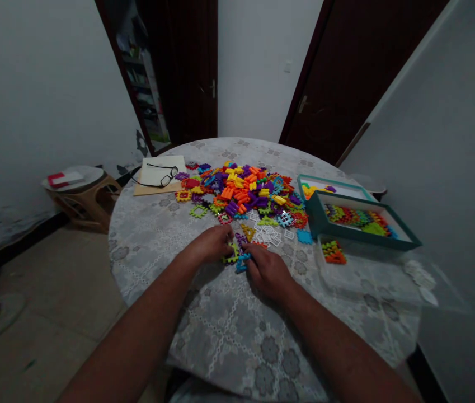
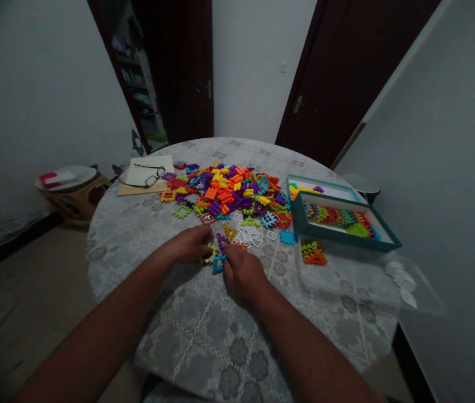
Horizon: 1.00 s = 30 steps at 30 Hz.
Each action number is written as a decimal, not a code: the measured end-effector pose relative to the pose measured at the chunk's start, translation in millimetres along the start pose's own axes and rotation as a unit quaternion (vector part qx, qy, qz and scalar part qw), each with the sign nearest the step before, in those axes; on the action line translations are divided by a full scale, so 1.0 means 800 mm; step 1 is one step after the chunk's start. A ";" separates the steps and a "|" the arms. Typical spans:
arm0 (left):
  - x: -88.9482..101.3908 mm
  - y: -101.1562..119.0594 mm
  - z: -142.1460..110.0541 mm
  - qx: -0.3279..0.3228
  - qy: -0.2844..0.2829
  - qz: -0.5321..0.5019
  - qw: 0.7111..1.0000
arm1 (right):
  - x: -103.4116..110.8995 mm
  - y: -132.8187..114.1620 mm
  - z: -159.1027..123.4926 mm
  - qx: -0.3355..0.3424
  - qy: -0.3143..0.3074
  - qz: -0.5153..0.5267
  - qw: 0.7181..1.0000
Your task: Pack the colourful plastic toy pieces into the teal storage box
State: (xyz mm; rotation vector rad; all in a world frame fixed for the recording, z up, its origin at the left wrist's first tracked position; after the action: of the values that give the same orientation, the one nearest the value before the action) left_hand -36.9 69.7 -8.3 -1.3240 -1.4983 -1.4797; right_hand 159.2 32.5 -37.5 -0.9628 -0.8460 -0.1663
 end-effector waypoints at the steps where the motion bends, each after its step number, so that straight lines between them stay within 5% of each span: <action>1: -0.001 0.000 0.000 0.002 0.001 -0.002 1.000 | 0.000 0.000 0.001 -0.004 -0.001 0.002 1.000; 17: -0.019 0.010 -0.010 0.046 -0.017 0.000 0.999 | 0.000 -0.008 0.010 -0.048 -0.028 -0.038 0.998; 23: -0.018 0.021 -0.018 0.034 0.024 0.012 0.999 | -0.001 -0.009 0.012 -0.045 -0.024 -0.058 0.997; 30: -0.020 0.019 -0.021 0.033 0.038 -0.105 0.993 | -0.005 -0.004 0.011 -0.047 -0.025 -0.034 0.998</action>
State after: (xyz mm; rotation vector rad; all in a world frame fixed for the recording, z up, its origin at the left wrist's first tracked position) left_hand -21.7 48.0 -15.6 -1.0876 -1.6624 -1.5772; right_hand 150.4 36.4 -35.5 -1.0294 -0.9238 -0.2425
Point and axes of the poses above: each hand's wrist, its own z-axis towards the middle knuckle, its own x-axis out of the back of the hand, y = z × x, the point moved 5 cm from there along z, towards the middle knuckle, and after that the axes turned 11 degrees about z, right-handed, at the moved point
